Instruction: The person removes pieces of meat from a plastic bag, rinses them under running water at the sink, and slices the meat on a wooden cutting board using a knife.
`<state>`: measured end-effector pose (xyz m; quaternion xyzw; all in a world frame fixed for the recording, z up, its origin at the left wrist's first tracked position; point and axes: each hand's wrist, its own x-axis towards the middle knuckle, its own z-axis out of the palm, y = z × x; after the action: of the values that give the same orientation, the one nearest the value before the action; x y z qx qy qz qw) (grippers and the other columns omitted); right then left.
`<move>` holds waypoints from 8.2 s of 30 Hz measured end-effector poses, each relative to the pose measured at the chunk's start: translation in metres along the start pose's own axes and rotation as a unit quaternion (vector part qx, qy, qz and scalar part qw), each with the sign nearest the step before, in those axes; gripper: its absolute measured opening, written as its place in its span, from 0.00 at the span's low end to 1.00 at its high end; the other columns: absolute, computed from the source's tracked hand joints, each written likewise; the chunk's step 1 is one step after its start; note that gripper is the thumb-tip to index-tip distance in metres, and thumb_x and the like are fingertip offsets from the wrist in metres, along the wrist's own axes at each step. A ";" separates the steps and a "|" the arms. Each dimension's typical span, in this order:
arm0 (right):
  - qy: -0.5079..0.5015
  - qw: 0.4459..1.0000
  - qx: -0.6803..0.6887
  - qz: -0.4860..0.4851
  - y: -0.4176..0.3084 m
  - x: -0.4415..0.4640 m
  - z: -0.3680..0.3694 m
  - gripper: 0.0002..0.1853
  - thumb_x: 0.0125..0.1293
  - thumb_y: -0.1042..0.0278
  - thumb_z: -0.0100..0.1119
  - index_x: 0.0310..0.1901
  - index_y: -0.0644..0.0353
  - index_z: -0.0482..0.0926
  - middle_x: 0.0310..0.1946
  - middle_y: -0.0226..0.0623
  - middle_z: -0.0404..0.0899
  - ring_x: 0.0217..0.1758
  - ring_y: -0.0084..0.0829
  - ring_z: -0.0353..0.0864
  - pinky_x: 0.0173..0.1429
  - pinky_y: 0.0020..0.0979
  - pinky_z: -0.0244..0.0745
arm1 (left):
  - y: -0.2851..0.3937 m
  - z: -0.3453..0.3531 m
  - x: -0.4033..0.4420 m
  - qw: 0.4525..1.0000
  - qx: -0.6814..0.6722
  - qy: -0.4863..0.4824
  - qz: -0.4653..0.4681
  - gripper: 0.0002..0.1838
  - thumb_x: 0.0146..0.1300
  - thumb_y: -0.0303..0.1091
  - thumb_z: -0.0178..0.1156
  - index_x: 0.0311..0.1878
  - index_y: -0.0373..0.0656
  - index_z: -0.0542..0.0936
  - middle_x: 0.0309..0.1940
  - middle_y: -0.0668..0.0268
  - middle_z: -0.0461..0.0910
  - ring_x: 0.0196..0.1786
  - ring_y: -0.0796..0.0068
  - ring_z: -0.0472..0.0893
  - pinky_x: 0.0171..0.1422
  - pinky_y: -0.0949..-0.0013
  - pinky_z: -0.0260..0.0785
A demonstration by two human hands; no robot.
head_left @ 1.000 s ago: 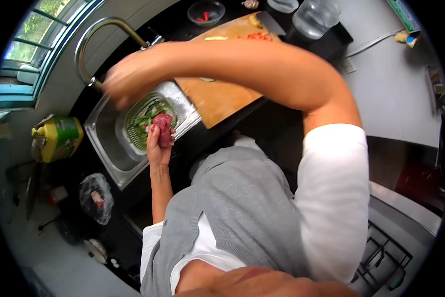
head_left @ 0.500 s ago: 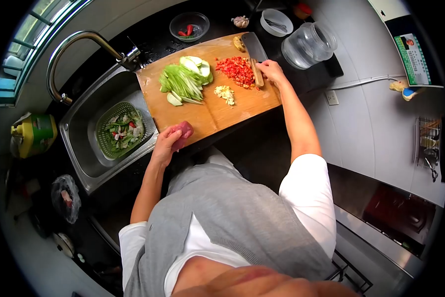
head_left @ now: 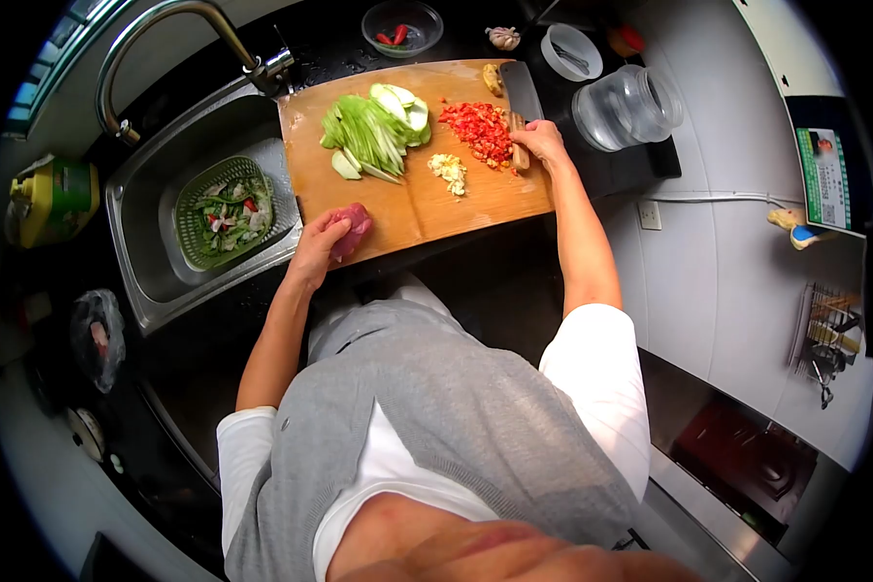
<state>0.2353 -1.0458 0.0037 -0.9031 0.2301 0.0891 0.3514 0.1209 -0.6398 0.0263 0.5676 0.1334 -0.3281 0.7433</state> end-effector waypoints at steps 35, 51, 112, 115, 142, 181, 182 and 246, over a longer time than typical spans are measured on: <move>-0.259 0.941 0.180 -0.120 -0.086 -0.225 0.073 0.22 0.68 0.56 0.46 0.55 0.67 0.66 0.19 0.30 0.69 0.21 0.20 0.68 0.25 0.23 0.64 | -0.014 -0.030 -0.017 0.892 0.381 0.188 0.154 0.30 0.45 0.35 0.68 0.52 0.37 0.70 0.46 0.53 0.71 0.50 0.57 0.73 0.55 0.64 0.66; -0.334 0.930 0.054 -0.143 -0.115 -0.241 0.089 0.18 0.68 0.59 0.45 0.50 0.66 0.65 0.35 0.56 0.77 0.41 0.54 0.76 0.42 0.41 0.69 | -0.032 -0.024 0.004 0.780 0.437 0.198 0.402 0.24 0.41 0.26 0.68 0.44 0.38 0.73 0.44 0.56 0.70 0.46 0.54 0.71 0.51 0.61 0.66; 0.142 0.971 -0.150 -0.124 -0.001 -0.032 0.011 0.24 0.64 0.51 0.42 0.56 0.59 0.69 0.47 0.53 0.75 0.51 0.50 0.74 0.52 0.45 0.69 | 0.015 -0.120 0.003 0.802 0.410 0.265 0.344 0.23 0.54 0.28 0.58 0.55 0.39 0.71 0.54 0.54 0.71 0.59 0.58 0.70 0.63 0.63 0.61; 0.036 0.994 -0.100 0.035 -0.125 -0.097 -0.001 0.27 0.63 0.46 0.41 0.55 0.58 0.71 0.47 0.48 0.77 0.51 0.46 0.75 0.55 0.42 0.68 | 0.001 -0.147 -0.068 0.784 0.371 0.396 0.300 0.21 0.54 0.29 0.58 0.53 0.41 0.73 0.51 0.56 0.73 0.55 0.60 0.73 0.59 0.65 0.64; -0.356 0.889 0.241 -0.160 -0.294 -0.296 0.244 0.12 0.67 0.66 0.45 0.49 0.59 0.71 0.19 0.23 0.65 0.16 0.14 0.63 0.16 0.16 0.57 | 0.012 -0.540 -0.246 0.664 0.452 0.589 -0.093 0.26 0.46 0.34 0.62 0.52 0.46 0.70 0.46 0.52 0.75 0.52 0.52 0.73 0.55 0.58 0.66; -0.306 0.937 0.170 -0.016 -0.180 -0.287 0.155 0.19 0.66 0.57 0.51 0.53 0.61 0.72 0.26 0.26 0.72 0.27 0.16 0.70 0.30 0.19 0.66 | 0.048 -0.288 -0.179 0.896 -0.382 -0.112 0.197 0.33 0.64 0.41 0.51 0.68 0.44 0.51 0.57 0.50 0.63 0.50 0.55 0.71 0.51 0.52 0.72; -0.313 0.934 0.172 -0.015 -0.170 -0.283 0.145 0.19 0.66 0.57 0.51 0.53 0.61 0.72 0.26 0.26 0.72 0.27 0.16 0.70 0.30 0.19 0.66 | 0.045 -0.259 -0.164 0.906 -0.378 -0.089 0.167 0.32 0.64 0.42 0.50 0.68 0.44 0.51 0.57 0.51 0.64 0.49 0.56 0.72 0.50 0.51 0.73; -0.206 0.971 0.062 -0.108 -0.112 -0.281 0.101 0.17 0.62 0.65 0.54 0.48 0.63 0.64 0.33 0.52 0.76 0.31 0.53 0.77 0.33 0.46 0.73 | -0.010 -0.011 0.000 0.727 0.623 0.064 0.282 0.21 0.45 0.34 0.65 0.46 0.45 0.75 0.39 0.62 0.75 0.33 0.60 0.79 0.32 0.64 0.72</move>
<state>0.0422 -0.8058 0.0864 -0.8614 0.0585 0.2207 0.4538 0.1164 -0.6308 0.0151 0.9344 -0.2198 -0.0758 0.2700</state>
